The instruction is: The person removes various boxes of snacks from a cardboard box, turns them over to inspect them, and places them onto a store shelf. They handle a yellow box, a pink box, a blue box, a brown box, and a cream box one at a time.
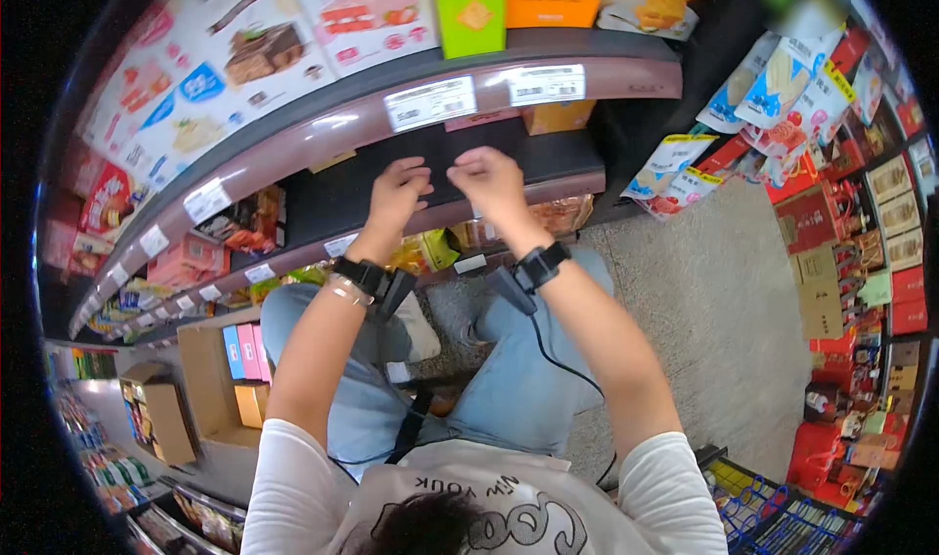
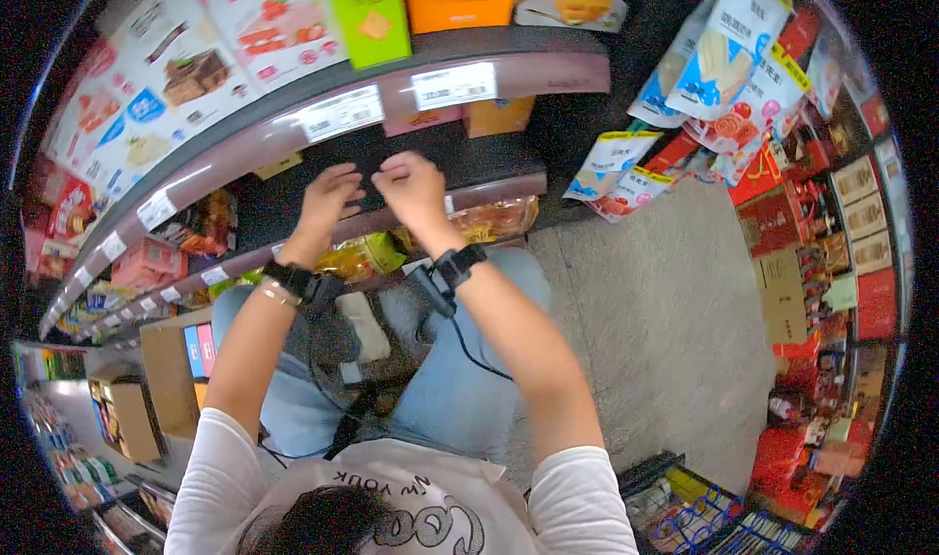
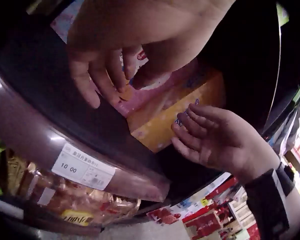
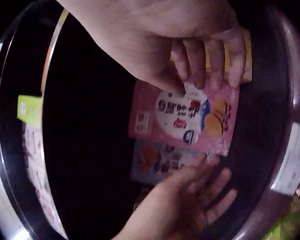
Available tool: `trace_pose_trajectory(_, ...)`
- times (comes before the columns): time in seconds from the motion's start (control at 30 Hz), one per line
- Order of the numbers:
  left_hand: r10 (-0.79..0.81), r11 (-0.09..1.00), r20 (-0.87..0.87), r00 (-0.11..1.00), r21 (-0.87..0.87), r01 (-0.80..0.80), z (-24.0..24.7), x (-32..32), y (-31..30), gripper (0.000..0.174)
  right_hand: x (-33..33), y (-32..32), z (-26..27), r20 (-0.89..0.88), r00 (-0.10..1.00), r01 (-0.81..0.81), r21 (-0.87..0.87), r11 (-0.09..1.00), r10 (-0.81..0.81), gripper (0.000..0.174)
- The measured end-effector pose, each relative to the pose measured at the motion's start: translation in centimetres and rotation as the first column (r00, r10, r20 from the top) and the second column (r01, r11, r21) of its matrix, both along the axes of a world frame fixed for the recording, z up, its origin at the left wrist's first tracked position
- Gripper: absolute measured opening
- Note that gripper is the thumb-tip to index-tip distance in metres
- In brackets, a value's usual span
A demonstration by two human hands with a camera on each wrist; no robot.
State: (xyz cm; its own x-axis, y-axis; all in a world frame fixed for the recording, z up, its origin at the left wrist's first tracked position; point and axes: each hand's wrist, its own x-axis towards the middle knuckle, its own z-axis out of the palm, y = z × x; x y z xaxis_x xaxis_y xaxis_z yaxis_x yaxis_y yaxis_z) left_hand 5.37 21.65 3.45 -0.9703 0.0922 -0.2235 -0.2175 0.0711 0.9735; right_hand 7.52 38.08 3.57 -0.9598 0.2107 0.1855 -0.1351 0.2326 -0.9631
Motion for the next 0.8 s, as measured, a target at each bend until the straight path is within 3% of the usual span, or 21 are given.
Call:
trace_pose_trajectory(0.13,0.119,0.992,0.011,0.993,0.047,-0.120,3.9,5.7,-9.4,0.033,4.4,-8.6,3.3,0.005,0.945,-0.324,-0.141,0.936,0.328,0.017)
trace_pose_trajectory(0.27,0.301,0.954,-0.012,0.954,-0.004,-0.301,4.4,12.5,-19.9,0.034,8.3,-17.8,5.1,0.021,0.827,-0.553,-0.148,0.820,0.562,0.016)
trace_pose_trajectory(0.4,0.462,0.885,0.068,0.884,-0.103,-0.454,1.7,19.1,-29.3,0.040,11.1,-26.8,4.8,-0.083,0.723,-0.690,-0.054,0.722,0.685,0.017)
trace_pose_trajectory(0.57,0.601,0.799,0.231,0.765,-0.168,-0.577,-1.7,26.1,-37.9,0.046,14.0,-36.3,3.8,0.103,0.569,-0.819,-0.024,0.574,0.816,0.019)
trace_pose_trajectory(0.67,0.671,0.737,0.317,0.670,-0.191,-0.648,-4.6,28.9,-41.9,0.042,15.0,-41.6,-0.1,0.039,0.547,-0.837,0.050,0.545,0.836,0.019)
trace_pose_trajectory(0.7,0.690,0.717,0.337,0.641,-0.195,-0.669,-5.3,29.5,-42.9,0.042,15.3,-42.9,-0.9,0.135,0.538,-0.842,0.048,0.537,0.832,0.019)
trace_pose_trajectory(0.8,0.695,0.682,0.423,0.581,-0.135,-0.718,-7.1,30.2,-45.6,0.050,15.8,-46.3,-3.6,0.185,0.543,-0.839,0.072,0.539,0.819,0.018)
